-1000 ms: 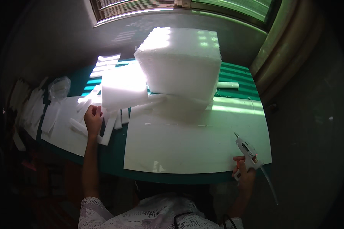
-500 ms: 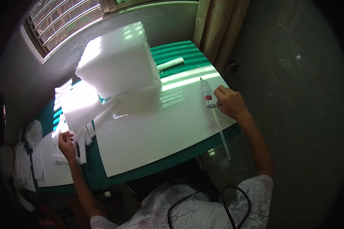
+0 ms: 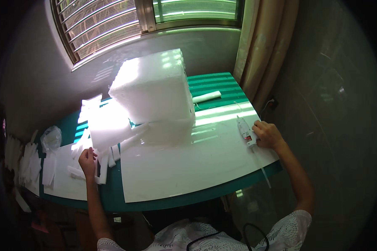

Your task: Using a hot glue gun to assemble various pieces of white foam into a larger structure.

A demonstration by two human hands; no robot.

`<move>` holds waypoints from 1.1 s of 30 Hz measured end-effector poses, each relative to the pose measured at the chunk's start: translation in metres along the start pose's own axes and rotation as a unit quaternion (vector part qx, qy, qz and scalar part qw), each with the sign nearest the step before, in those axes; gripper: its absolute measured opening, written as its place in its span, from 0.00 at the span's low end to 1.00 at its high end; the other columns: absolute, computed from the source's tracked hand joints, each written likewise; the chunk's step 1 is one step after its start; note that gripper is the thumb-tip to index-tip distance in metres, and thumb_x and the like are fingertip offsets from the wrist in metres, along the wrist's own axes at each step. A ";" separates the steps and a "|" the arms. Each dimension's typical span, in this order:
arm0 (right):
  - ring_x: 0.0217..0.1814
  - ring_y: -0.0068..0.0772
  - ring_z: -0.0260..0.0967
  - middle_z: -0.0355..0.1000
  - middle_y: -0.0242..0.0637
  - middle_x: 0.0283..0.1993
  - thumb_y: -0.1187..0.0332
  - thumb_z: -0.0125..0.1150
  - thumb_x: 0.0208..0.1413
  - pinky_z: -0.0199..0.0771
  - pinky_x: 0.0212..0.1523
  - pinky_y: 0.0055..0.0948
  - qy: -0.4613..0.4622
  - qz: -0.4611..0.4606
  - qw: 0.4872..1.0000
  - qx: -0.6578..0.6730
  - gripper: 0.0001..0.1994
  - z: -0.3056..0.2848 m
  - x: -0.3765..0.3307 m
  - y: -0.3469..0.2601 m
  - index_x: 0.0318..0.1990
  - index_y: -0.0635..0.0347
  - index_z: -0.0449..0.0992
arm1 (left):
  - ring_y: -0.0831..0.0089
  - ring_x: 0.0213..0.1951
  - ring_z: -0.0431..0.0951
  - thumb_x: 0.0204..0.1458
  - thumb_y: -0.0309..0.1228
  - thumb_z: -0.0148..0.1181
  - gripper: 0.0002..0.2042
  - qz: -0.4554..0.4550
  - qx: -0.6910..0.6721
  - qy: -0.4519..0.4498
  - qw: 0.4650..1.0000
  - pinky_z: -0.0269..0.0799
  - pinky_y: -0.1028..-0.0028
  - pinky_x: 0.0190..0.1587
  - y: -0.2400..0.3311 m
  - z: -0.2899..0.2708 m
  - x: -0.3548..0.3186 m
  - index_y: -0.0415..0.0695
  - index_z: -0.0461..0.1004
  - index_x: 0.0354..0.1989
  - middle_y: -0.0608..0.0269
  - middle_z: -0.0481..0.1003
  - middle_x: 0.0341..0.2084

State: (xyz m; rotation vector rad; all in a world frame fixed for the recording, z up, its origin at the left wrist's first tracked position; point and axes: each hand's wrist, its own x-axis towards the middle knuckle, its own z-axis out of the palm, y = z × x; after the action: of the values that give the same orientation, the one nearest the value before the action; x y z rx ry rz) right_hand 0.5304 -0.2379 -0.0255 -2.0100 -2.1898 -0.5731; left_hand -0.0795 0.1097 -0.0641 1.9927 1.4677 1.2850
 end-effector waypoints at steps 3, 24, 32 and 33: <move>0.38 0.41 0.72 0.69 0.37 0.38 0.72 0.68 0.31 0.75 0.34 0.38 -0.050 0.020 0.998 0.033 0.16 -0.006 0.008 -0.004 0.33 0.58 0.73 | 0.77 0.23 0.75 0.60 0.28 0.56 0.08 -0.019 -0.034 0.006 0.999 0.70 0.77 0.27 -0.006 -0.004 -0.003 0.36 0.77 0.34 0.61 0.79 0.23; 0.51 0.46 0.72 0.71 0.46 0.49 0.76 0.69 0.39 0.73 0.53 0.36 -0.210 0.102 0.941 0.247 0.22 -0.030 0.025 0.002 0.46 0.66 0.75 | 0.78 0.27 0.75 0.62 0.26 0.53 0.07 0.058 -0.161 -0.021 0.985 0.71 0.78 0.33 0.089 -0.028 -0.020 0.38 0.77 0.39 0.60 0.81 0.30; 0.54 0.45 0.71 0.71 0.47 0.52 0.74 0.70 0.40 0.70 0.57 0.37 -0.263 0.150 0.913 0.272 0.28 -0.047 0.029 -0.002 0.53 0.64 0.71 | 0.74 0.27 0.78 0.67 0.40 0.45 0.19 0.088 -0.189 -0.129 0.970 0.72 0.75 0.32 0.107 -0.004 0.008 0.38 0.78 0.34 0.57 0.80 0.25; 0.54 0.45 0.71 0.71 0.47 0.52 0.74 0.70 0.40 0.70 0.57 0.37 -0.265 0.158 0.912 0.270 0.28 -0.049 0.030 -0.002 0.53 0.64 0.71 | 0.73 0.26 0.78 0.65 0.40 0.49 0.19 0.099 -0.177 -0.123 0.971 0.73 0.74 0.31 0.109 0.002 0.012 0.39 0.79 0.32 0.59 0.80 0.24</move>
State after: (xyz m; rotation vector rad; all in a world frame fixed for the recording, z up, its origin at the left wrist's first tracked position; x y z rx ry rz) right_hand 0.5166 -0.2270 0.0296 -2.2681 -1.8666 0.6225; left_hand -0.0153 0.0768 0.0182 2.0016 0.8738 1.2209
